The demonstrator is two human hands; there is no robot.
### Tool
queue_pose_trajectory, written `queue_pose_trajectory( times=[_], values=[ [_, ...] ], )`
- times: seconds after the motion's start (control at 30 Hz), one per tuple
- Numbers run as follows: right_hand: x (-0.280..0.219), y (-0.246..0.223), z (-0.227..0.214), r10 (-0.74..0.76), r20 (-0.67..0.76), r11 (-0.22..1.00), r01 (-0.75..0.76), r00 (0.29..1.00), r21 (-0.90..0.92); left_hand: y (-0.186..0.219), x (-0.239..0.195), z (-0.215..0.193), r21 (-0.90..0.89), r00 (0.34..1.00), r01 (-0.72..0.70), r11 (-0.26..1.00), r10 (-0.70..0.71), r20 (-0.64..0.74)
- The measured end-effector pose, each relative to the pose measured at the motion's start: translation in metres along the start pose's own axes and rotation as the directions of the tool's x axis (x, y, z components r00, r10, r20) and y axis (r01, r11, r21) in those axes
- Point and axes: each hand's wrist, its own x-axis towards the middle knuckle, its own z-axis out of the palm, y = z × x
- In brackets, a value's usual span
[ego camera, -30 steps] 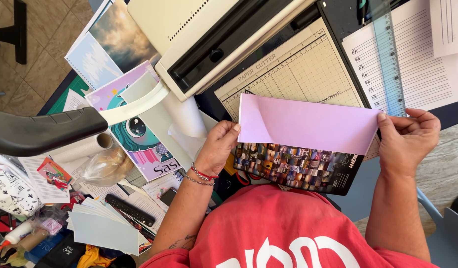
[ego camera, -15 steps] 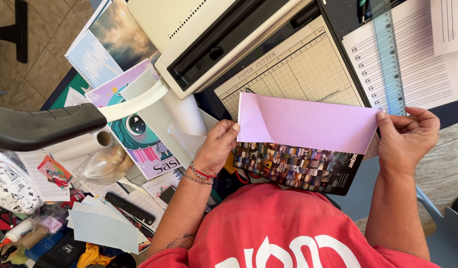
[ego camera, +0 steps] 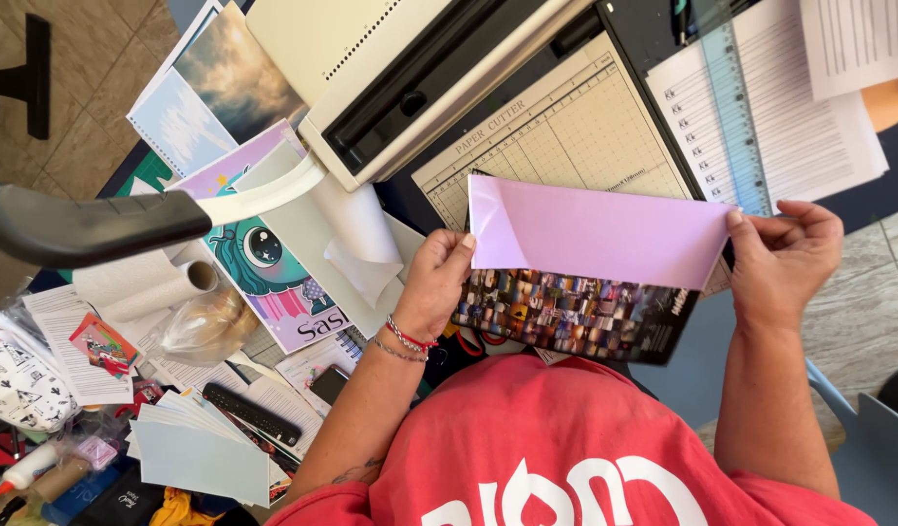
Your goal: Applying a decorative cover to a notebook and trimming the edges with a utility knife
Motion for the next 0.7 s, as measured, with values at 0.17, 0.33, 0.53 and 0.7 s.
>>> queue_pose_trajectory(
  times=[0.17,0.33,0.53,0.7],
  values=[
    [-0.005,-0.001,-0.002,-0.272,-0.011,0.954,0.268,0.962,-0.133,-0.007,0.006,0.003,-0.131,1.0,0.007,0.991,-0.004,0.019],
    [-0.01,-0.003,-0.002,-0.746,0.07,0.526,0.65,0.663,-0.549,-0.002,0.005,0.011,-0.224,1.0,0.022,0.974,-0.023,-0.003],
    [-0.015,-0.014,-0.002,-0.866,0.173,0.311,0.776,0.469,-0.549,-0.004,0.007,0.013,-0.235,0.999,0.028,0.972,-0.031,-0.008],
    [-0.013,-0.003,-0.006,-0.763,0.242,0.39,0.726,0.6,-0.567,-0.011,0.011,0.014,-0.228,1.0,0.011,0.974,-0.01,0.003]
  ],
)
